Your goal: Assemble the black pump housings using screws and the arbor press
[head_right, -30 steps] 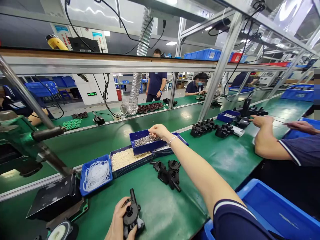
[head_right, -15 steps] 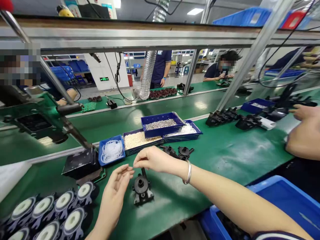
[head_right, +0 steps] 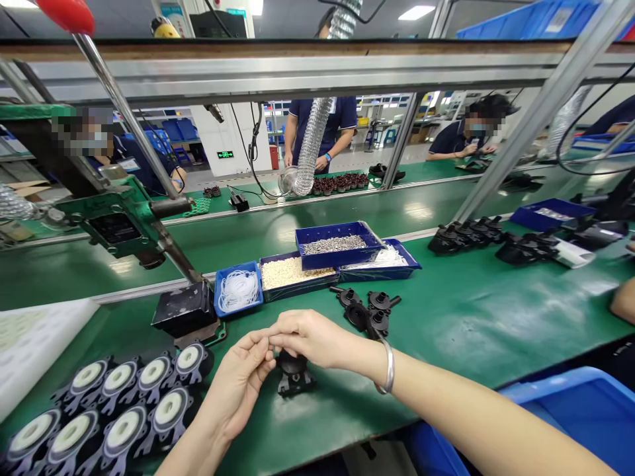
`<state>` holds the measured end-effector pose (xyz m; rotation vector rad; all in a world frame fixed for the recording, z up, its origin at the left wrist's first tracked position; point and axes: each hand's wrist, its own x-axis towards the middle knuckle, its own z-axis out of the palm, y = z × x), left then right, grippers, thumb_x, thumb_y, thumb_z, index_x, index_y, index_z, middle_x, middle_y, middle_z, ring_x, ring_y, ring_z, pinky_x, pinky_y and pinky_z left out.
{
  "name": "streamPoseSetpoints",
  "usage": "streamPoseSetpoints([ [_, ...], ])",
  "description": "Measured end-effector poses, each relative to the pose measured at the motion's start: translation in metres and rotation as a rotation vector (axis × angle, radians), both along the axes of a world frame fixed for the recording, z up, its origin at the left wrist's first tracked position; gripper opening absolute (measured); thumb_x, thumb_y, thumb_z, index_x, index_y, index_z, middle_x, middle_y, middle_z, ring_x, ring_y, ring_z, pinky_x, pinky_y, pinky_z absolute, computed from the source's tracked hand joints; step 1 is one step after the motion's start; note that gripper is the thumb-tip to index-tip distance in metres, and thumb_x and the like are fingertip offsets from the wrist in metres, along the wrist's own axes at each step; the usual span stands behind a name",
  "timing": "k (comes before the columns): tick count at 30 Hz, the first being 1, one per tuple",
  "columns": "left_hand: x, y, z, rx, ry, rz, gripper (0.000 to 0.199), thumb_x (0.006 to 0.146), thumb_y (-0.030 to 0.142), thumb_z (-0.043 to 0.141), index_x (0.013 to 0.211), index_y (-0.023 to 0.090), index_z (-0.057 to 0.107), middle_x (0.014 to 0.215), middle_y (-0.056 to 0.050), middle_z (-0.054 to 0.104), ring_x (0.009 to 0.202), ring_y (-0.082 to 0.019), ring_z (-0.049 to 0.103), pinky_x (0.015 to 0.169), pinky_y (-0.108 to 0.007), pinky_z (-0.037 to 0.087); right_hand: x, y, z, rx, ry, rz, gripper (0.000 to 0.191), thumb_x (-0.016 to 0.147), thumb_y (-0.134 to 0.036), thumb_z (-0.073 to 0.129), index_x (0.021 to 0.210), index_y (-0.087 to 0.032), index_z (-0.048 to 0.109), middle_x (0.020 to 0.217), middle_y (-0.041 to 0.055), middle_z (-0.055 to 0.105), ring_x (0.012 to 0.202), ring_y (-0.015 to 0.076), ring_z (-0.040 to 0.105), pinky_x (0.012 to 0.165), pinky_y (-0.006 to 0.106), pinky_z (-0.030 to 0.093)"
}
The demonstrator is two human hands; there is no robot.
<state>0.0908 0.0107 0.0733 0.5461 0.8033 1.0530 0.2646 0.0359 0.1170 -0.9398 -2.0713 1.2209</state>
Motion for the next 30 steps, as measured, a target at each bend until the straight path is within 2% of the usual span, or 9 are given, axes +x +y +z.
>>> streamPoseSetpoints([
  [3, -0.004, 0.000, 0.000, -0.003, 0.057, 0.042, 0.046, 0.058, 0.033, 0.093, 0.093, 0.012, 0.072, 0.071, 0.000, 0.065, 0.063, -0.007, 0.059, 0.063, -0.016, 0.056, 0.004, 0.002, -0.001, -0.321, 0.211, -0.131, 0.028, 0.089, -0.040, 0.065, 0.100, -0.014, 0.067, 0.066, -0.0013, 0.056, 0.052, 0.0080, 0.042, 0.050, 0.021, 0.034],
  [5, -0.007, -0.001, -0.001, 0.007, 0.094, 0.095, 0.046, 0.057, 0.035, 0.093, 0.091, 0.011, 0.073, 0.072, 0.000, 0.064, 0.065, -0.007, 0.059, 0.064, -0.016, 0.057, 0.013, 0.003, -0.005, -0.451, 0.340, -0.259, 0.034, 0.082, -0.044, 0.073, 0.090, -0.013, 0.063, 0.067, -0.0001, 0.059, 0.048, 0.0052, 0.035, 0.046, 0.020, 0.025],
  [8, -0.012, -0.003, -0.005, -0.008, 0.095, 0.117, 0.032, 0.067, 0.031, 0.088, 0.086, 0.011, 0.071, 0.071, 0.001, 0.059, 0.064, -0.007, 0.057, 0.062, -0.016, 0.056, 0.034, 0.001, -0.018, -0.581, 0.431, -0.379, 0.040, 0.078, -0.048, 0.077, 0.085, -0.014, 0.057, 0.067, -0.0010, 0.058, 0.046, 0.0029, 0.027, 0.046, 0.021, 0.016],
  [12, -0.016, -0.008, -0.009, -0.133, 0.077, 0.143, 0.013, 0.087, 0.011, 0.067, 0.100, 0.011, 0.069, 0.074, -0.001, 0.057, 0.065, -0.007, 0.056, 0.064, -0.017, 0.057, 0.054, -0.012, -0.040, -0.665, 0.437, -0.444, 0.045, 0.077, -0.052, 0.077, 0.086, -0.015, 0.053, 0.068, -0.0012, 0.058, 0.047, 0.0032, 0.023, 0.046, 0.022, 0.012],
  [16, -0.015, -0.011, -0.009, -0.205, 0.079, 0.166, 0.016, 0.092, 0.004, 0.054, 0.099, 0.008, 0.067, 0.075, -0.002, 0.057, 0.065, -0.007, 0.058, 0.066, -0.019, 0.058, 0.053, -0.025, -0.058, -0.670, 0.426, -0.512, 0.046, 0.075, -0.052, 0.079, 0.081, -0.016, 0.050, 0.068, -0.0024, 0.056, 0.048, 0.0037, 0.023, 0.046, 0.022, 0.011],
  [21, -0.014, -0.010, -0.012, -0.193, 0.108, 0.174, 0.008, 0.089, 0.006, 0.058, 0.089, 0.012, 0.063, 0.079, -0.003, 0.062, 0.068, -0.009, 0.062, 0.067, -0.020, 0.058, 0.038, -0.029, -0.071, -0.600, 0.431, -0.577, 0.047, 0.070, -0.052, 0.082, 0.078, -0.017, 0.052, 0.059, -0.0097, 0.036, 0.050, 0.0049, 0.024, 0.047, 0.021, 0.014],
  [23, -0.016, -0.009, -0.016, -0.144, 0.161, 0.171, 0.009, 0.086, 0.012, 0.067, 0.092, 0.014, 0.062, 0.084, -0.004, 0.067, 0.075, -0.012, 0.066, 0.070, -0.021, 0.059, 0.033, -0.030, -0.074, -0.535, 0.383, -0.592, 0.045, 0.073, -0.054, 0.079, 0.078, -0.017, 0.053, 0.059, -0.0083, 0.042, 0.050, 0.0058, 0.029, 0.047, 0.021, 0.018],
  [27, -0.020, -0.009, -0.032, 0.004, 0.326, 0.180, 0.030, 0.077, 0.035, 0.079, 0.092, 0.017, 0.061, 0.091, -0.007, 0.073, 0.091, -0.019, 0.070, 0.077, -0.026, 0.057, 0.026, -0.032, -0.078, -0.364, 0.284, -0.596, 0.041, 0.079, -0.052, 0.074, 0.077, -0.017, 0.054, 0.070, -0.0010, 0.058, 0.063, 0.0114, 0.050, 0.057, 0.023, 0.036],
  [30, -0.019, -0.008, -0.042, 0.134, 0.477, 0.214, 0.031, 0.074, 0.040, 0.080, 0.087, 0.017, 0.064, 0.092, -0.006, 0.074, 0.092, -0.018, 0.068, 0.083, -0.025, 0.052, 0.023, -0.034, -0.079, -0.222, 0.179, -0.607, 0.038, 0.084, -0.051, 0.070, 0.075, -0.018, 0.053, 0.070, -0.0008, 0.058, 0.065, 0.0135, 0.052, 0.060, 0.025, 0.039],
])
